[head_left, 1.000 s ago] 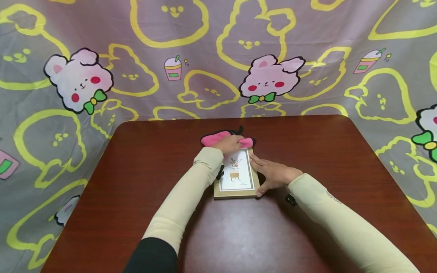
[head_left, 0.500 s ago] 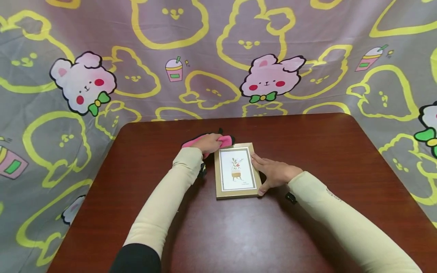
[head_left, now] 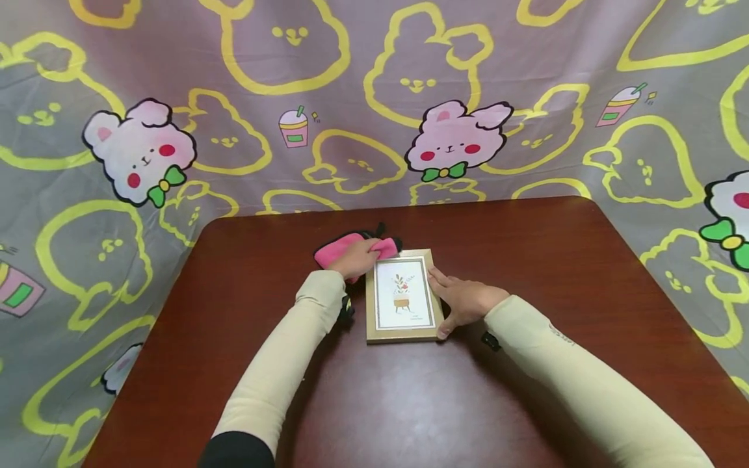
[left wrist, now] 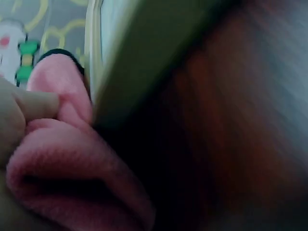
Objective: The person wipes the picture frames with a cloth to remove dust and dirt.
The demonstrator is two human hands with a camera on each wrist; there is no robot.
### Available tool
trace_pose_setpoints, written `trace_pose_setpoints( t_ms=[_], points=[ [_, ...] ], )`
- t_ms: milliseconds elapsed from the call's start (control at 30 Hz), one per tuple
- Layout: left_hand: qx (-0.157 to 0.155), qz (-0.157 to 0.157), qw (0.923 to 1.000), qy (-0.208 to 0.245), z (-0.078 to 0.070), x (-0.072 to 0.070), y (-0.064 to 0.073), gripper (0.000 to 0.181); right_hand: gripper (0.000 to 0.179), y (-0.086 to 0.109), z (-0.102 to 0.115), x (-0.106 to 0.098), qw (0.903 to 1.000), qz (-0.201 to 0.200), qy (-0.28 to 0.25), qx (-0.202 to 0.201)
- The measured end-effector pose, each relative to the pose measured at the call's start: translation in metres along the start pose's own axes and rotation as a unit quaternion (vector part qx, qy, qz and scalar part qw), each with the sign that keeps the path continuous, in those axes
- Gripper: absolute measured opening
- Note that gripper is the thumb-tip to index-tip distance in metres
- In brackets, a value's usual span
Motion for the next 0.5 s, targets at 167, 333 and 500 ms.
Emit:
trace_pose_setpoints(
  t_ms=[167,333,500],
  points=[
    [-0.014,-0.048,0.9966,0.066,0.013,-0.013,0.008,0.038,0.119,0.003,-0.007,-0.002,0.9999,-0.004,-0.013,-0.004],
    [-0.036,-0.105,0.9922,0.056,0.015,-0.021,0.013,0.038,0.119,0.002,-0.008,-0.001,0.9997,0.0,-0.024,-0.005],
    [-0.028,-0.133,0.9904,0.024,0.011,-0.015,0.032,0.038,0.12,0.0,-0.005,0.001,0.9998,0.0,-0.017,-0.006]
  ],
)
Point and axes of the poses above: each hand's wrist, its own y-axis away from the middle knuckle, its own x-axis out of the palm, z = x × y, the point moved 10 cm from there along -y, towards the middle knuckle, and after that the axes turned 2 degrees about y, right-handed, at the moved point
